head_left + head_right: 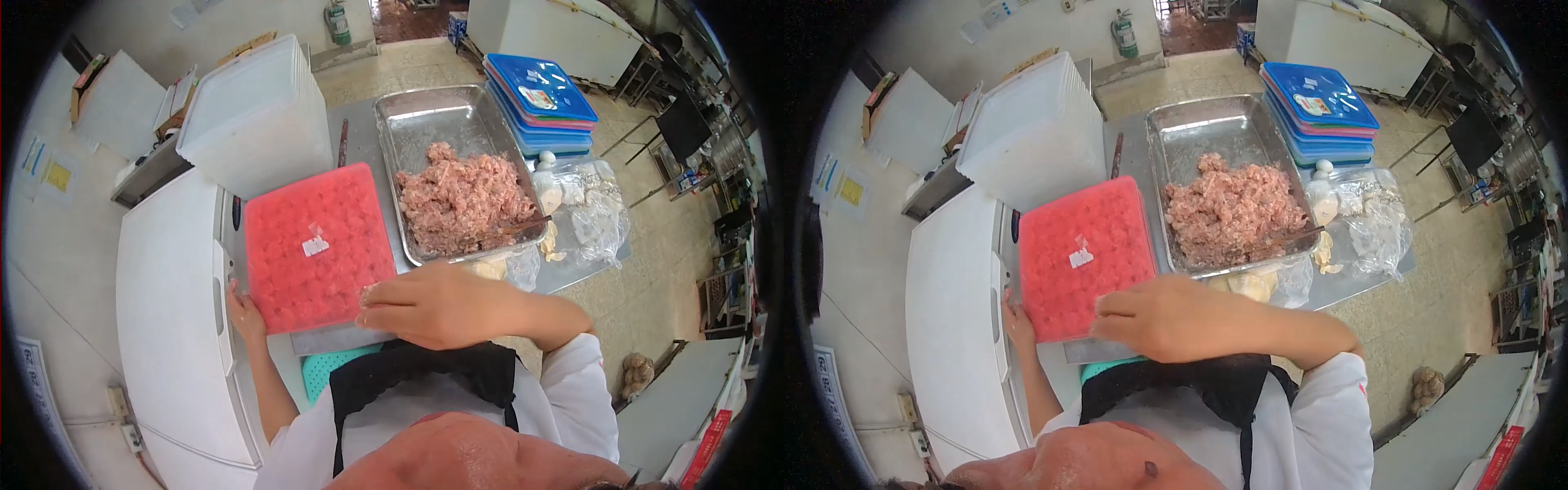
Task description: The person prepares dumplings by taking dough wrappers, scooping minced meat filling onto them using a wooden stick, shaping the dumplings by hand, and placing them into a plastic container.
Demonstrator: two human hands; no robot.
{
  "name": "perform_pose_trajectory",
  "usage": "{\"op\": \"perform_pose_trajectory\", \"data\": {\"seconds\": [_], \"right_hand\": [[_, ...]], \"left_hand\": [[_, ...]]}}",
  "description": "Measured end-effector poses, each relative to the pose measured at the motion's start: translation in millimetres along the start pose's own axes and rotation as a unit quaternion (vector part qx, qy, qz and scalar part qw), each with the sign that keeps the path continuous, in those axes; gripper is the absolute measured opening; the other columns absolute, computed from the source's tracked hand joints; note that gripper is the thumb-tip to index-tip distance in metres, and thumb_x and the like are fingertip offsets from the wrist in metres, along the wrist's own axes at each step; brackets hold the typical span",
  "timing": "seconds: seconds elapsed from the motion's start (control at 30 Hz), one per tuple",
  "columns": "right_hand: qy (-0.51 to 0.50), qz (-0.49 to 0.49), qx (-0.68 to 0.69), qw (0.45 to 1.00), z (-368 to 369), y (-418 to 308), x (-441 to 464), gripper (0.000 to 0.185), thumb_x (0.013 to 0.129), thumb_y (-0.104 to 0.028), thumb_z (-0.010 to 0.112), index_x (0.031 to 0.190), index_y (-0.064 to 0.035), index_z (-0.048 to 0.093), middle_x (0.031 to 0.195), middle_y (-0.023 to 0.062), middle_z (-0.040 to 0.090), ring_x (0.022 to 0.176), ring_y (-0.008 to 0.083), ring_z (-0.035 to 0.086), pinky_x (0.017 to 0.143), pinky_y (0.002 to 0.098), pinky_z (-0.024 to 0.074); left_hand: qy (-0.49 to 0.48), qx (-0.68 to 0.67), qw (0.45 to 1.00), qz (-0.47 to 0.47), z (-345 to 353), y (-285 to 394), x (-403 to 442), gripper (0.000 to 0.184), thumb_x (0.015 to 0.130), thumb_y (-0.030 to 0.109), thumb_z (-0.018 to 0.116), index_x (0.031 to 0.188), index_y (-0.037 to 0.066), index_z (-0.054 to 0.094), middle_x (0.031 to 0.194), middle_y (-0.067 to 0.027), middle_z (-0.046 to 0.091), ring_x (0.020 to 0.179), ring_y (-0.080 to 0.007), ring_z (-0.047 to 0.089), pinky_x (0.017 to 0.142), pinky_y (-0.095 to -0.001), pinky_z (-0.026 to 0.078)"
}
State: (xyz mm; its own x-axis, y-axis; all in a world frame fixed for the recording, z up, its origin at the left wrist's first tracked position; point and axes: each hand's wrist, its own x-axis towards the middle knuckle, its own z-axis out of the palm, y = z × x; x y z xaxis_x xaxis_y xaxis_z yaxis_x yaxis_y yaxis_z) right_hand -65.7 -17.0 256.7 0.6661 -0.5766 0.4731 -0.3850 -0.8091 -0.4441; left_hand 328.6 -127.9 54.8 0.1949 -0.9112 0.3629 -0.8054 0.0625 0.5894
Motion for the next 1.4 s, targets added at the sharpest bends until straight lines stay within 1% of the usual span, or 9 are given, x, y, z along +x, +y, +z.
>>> {"op": "perform_pose_trajectory", "data": {"seconds": [0.03, 0.13, 0.23, 0.4, 0.6, 0.73, 0.97, 1.2, 1.4], "right_hand": [[0.023, -0.038, -0.042, 0.998, -23.0, -10.4, 4.0, 0.031, 0.074, -0.016, 0.067, 0.103, -0.006, 0.064, 0.101, 0.0085, 0.061, 0.075, 0.0215, 0.063, 0.054, 0.0319, 0.049], [0.081, -0.09, -0.096, 0.988, -61.7, -31.9, 18.0, 0.03, 0.063, -0.018, 0.067, 0.09, -0.0044, 0.066, 0.079, 0.0035, 0.052, 0.058, 0.0151, 0.051, 0.045, 0.0278, 0.0406], [0.035, -0.126, -0.15, 0.98, -69.9, -41.0, 18.0, 0.023, 0.059, -0.018, 0.065, 0.077, -0.0052, 0.061, 0.066, 0.0019, 0.045, 0.053, 0.0143, 0.046, 0.042, 0.0265, 0.0358], [0.038, -0.042, -0.133, 0.99, -98.8, -51.8, -14.8, 0.02, 0.054, -0.018, 0.064, 0.057, -0.0107, 0.045, 0.055, -0.0005, 0.036, 0.048, 0.0132, 0.042, 0.038, 0.026, 0.0311], [0.075, -0.005, -0.225, 0.971, -156.2, -49.9, -83.7, 0.013, 0.066, -0.016, 0.063, 0.067, -0.0038, 0.059, 0.058, 0.0009, 0.047, 0.051, 0.0148, 0.05, 0.044, 0.0291, 0.036], [0.179, 0.033, -0.285, 0.941, -167.1, -48.8, -118.6, 0.016, 0.058, -0.013, 0.065, 0.065, -0.009, 0.052, 0.056, -0.0031, 0.034, 0.046, 0.0119, 0.036, 0.039, 0.0285, 0.0267], [0.123, 0.023, -0.259, 0.958, -192.5, -40.9, -133.8, 0.02, 0.052, -0.016, 0.065, 0.064, -0.0149, 0.048, 0.054, -0.0042, 0.033, 0.043, 0.0125, 0.035, 0.04, 0.0298, 0.0253], [0.158, 0.14, -0.359, 0.909, -205.4, -44.2, -174.8, 0.023, 0.051, -0.017, 0.063, 0.067, -0.0174, 0.046, 0.054, -0.0042, 0.031, 0.044, 0.0137, 0.035, 0.043, 0.0331, 0.0232], [0.116, 0.066, -0.251, 0.959, -214.8, -32.9, -176.3, 0.023, 0.052, -0.016, 0.064, 0.07, -0.0167, 0.049, 0.061, -0.0031, 0.039, 0.052, 0.0147, 0.042, 0.045, 0.0331, 0.027]], "left_hand": [[0.002, 0.016, 1.0, -0.003, -1.8, 4.1, -0.6, 0.038, 0.092, 0.006, 0.044, 0.129, 0.003, 0.051, 0.099, -0.0124, 0.058, 0.075, -0.02, 0.052, 0.073, -0.0344, 0.043], [0.009, -0.005, 0.995, -0.101, -2.5, 7.3, -0.8, 0.04, 0.091, 0.006, 0.046, 0.131, 0.004, 0.049, 0.093, -0.0128, 0.057, 0.075, -0.0196, 0.053, 0.071, -0.0341, 0.044], [0.074, -0.044, 0.996, -0.031, -7.6, 20.6, -6.1, 0.041, 0.092, 0.006, 0.049, 0.133, 0.005, 0.048, 0.092, -0.0108, 0.058, 0.075, -0.018, 0.053, 0.069, -0.0311, 0.044], [0.174, -0.103, 0.979, -0.013, -2.9, 59.2, -15.8, 0.04, 0.094, 0.007, 0.05, 0.133, 0.003, 0.047, 0.095, -0.0073, 0.056, 0.083, -0.0161, 0.054, 0.074, -0.0296, 0.045], [0.21, -0.162, 0.959, 0.096, 15.0, 170.3, -40.9, 0.039, 0.094, 0.006, 0.052, 0.132, 0.0, 0.045, 0.099, -0.0076, 0.056, 0.089, -0.0152, 0.054, 0.081, -0.028, 0.045], [0.215, -0.201, 0.948, 0.124, 36.7, 230.4, -59.0, 0.038, 0.093, 0.006, 0.053, 0.129, -0.002, 0.047, 0.101, -0.0099, 0.056, 0.093, -0.0171, 0.054, 0.083, -0.0306, 0.045], [0.081, -0.276, 0.936, 0.205, 106.8, 315.3, -110.7, 0.031, 0.09, 0.002, 0.057, 0.121, -0.003, 0.054, 0.103, -0.0103, 0.059, 0.09, -0.0156, 0.056, 0.081, -0.0288, 0.046], [-0.031, -0.197, 0.956, 0.214, 142.6, 361.7, -170.3, 0.024, 0.083, 0.004, 0.066, 0.107, 0.005, 0.062, 0.09, -0.007, 0.062, 0.07, -0.0155, 0.056, 0.058, -0.0288, 0.045], [-0.147, -0.101, 0.947, 0.269, 159.4, 350.3, -199.5, 0.029, 0.075, 0.007, 0.072, 0.103, 0.007, 0.064, 0.092, -0.0096, 0.062, 0.077, -0.0274, 0.058, 0.068, -0.0363, 0.047]]}}
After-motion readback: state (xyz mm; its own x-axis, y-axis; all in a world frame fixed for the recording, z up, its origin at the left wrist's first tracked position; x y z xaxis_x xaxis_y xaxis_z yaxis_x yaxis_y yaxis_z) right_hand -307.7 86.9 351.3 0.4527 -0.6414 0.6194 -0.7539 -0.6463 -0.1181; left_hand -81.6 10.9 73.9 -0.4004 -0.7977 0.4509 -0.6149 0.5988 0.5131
